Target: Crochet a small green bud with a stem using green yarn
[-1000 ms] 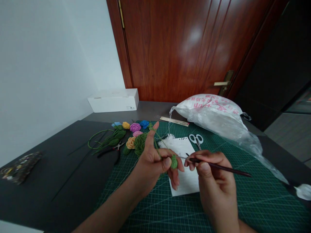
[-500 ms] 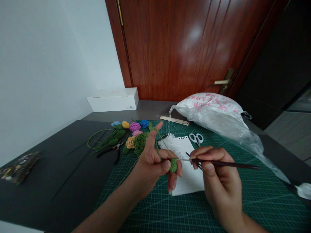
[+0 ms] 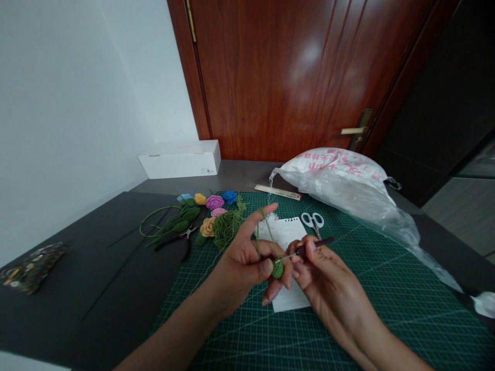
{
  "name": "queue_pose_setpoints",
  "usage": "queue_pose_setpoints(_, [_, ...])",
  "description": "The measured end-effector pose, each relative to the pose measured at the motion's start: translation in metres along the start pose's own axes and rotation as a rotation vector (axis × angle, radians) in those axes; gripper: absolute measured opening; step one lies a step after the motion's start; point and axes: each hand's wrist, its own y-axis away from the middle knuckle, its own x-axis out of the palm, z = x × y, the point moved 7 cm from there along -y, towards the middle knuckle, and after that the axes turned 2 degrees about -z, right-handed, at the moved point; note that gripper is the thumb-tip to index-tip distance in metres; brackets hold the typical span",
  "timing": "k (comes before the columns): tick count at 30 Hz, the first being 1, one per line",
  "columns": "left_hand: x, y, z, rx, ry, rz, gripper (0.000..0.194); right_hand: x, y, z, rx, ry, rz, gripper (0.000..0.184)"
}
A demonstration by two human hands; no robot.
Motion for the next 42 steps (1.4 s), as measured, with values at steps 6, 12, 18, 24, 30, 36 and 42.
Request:
queue_pose_setpoints(6, [-0.006,-0.002,0.006,-0.084,0.032,-0.036,0.057,0.002,-0.003,-0.014,0.128,-0.059,0.003,0.025])
queue_pose_setpoints(12, [-0.002,-0.003,0.003,-0.107,0.054,-0.069,0.05,-0.003,-0.004,-0.014,0.145,-0.172,-0.124,0.025])
queue_pose_setpoints(18, [-0.003,-0.002,0.001,-0.087,-0.129,-0.169,0.058,0.0,-0.004,-0.008,0.094,-0.131,-0.086,0.024])
queue_pose_setpoints(24, [0.002,0.001,0.004,-0.151,-0.128,-0.141,0.059,0.003,-0.004,0.0,0.001,-0.04,-0.043,0.024])
queue_pose_setpoints(30, [0.01,0.002,0.004,-0.196,0.004,-0.067,0.076,0.003,-0.004,0.006,-0.09,0.028,0.016,0.018])
queue_pose_setpoints(36, [0.015,0.004,0.004,-0.238,0.061,-0.03,0.074,-0.003,-0.007,0.014,-0.179,0.046,0.004,0.018])
queue_pose_setpoints(42, [0.02,0.006,0.004,-0.237,0.098,0.015,0.074,-0.001,-0.01,0.023,-0.202,0.028,0.03,0.02])
